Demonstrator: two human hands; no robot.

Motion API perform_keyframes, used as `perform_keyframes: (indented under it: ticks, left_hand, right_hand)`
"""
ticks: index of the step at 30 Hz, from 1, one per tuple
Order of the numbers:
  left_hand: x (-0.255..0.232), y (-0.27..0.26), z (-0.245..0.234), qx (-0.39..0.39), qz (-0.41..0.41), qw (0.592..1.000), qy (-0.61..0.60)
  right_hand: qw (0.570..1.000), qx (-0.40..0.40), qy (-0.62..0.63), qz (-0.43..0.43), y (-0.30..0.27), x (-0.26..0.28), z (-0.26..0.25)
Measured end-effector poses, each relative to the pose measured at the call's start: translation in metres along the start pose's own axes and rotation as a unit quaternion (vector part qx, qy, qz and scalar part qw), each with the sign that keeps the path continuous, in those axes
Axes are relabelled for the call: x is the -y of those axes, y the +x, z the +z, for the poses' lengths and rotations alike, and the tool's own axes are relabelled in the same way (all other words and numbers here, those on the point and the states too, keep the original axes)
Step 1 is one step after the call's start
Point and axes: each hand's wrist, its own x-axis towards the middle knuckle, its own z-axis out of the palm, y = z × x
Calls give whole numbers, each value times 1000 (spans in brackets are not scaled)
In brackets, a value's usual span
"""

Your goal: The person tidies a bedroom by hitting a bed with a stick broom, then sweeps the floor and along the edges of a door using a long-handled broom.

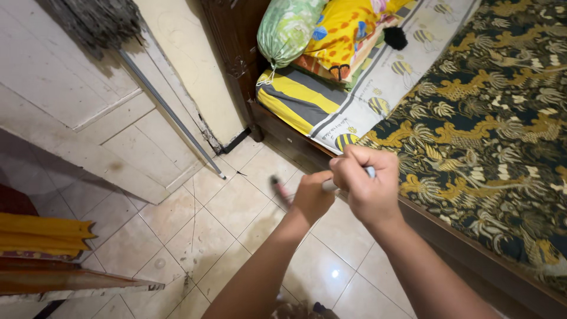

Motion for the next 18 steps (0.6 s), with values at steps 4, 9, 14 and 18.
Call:
perform_keyframes:
  ticks: [4,9,14,18]
  left_hand:
    - [59,21,34,88,-57,992,-77]
    - [162,22,70,80,-98,925,-358]
    - [151,14,-1,96,-130,972,174]
    - [148,29,-91,10,-65,984,163]
  right_hand:
    - [982,68,-170,-40,13,-40,19]
    - [972,135,-148,124,11,-110,37]
    - [958,196,-101,182,42,-138,63]
    - [959,201,37,196,85,-152,107]
